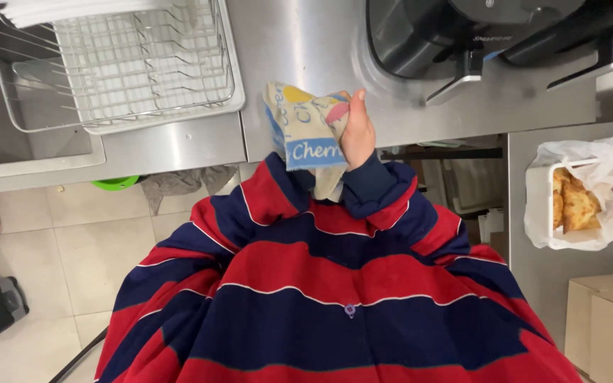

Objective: The recorder peels an onion with a knife over a plate, washes the onion in a sink, and then folds a small kitchen towel.

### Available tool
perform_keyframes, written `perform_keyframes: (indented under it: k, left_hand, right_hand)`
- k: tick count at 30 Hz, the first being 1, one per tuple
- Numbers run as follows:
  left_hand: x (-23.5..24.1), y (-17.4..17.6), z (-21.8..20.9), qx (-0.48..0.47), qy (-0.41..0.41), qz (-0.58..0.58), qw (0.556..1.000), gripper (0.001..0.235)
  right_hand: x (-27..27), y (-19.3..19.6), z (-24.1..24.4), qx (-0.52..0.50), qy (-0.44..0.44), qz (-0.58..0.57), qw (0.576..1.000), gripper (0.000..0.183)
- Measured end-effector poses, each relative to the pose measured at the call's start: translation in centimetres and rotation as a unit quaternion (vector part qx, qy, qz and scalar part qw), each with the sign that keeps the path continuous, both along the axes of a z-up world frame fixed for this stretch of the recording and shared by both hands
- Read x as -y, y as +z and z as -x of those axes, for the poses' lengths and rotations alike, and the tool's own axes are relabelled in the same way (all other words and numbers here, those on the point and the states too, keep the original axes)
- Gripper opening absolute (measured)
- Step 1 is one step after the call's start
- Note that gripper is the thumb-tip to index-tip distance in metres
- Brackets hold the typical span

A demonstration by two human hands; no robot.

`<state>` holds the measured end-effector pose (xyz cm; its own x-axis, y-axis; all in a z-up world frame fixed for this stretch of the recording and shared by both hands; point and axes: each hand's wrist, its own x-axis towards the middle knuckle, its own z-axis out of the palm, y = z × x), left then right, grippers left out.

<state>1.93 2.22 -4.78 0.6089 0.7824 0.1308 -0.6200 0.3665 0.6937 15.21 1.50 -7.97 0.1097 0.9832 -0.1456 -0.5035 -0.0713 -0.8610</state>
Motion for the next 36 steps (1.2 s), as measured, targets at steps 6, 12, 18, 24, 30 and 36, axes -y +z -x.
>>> perform_keyframes:
  k: [6,12,18,24,30,36]
  left_hand:
    - [-0.6,-3.4,-0.2,0.119,-0.011,0.113,0.986,0.045]
    - [-3.2,-8.1,-0.6,0.242,-0.031,0.211,0.947,0.038]
    - [-2.9,-17.6,0.1,-0.085,0.006,0.004,0.996,0.039]
    - [-1.4,0.3,5.1,-0.278,0.015,0.041,0.960,0.036]
    - [-2.8,0.5,7.0,-0.412,0.004,-0.039,0.910,0.037]
    - [-1.6,3.0,6.8,-0.457,0.140,-0.149,0.866,0.027]
  right_hand:
    - [-0.7,2.4,2.3,0.034,-0.051,0.031,0.998,0.062]
    - [0.8,4.9,1.5,0.536,-0.144,-0.215,0.803,0.030]
    - [3.0,4.8,2.0,0.506,0.013,-0.150,0.850,0.027]
    - [2.2,5.6,0.2,0.244,-0.036,-0.071,0.967,0.016]
    - [2.8,7.4,0.8,0.350,0.102,-0.180,0.914,0.022]
    - [2.4,6.6,0.3,0.310,0.080,-0.152,0.935,0.012]
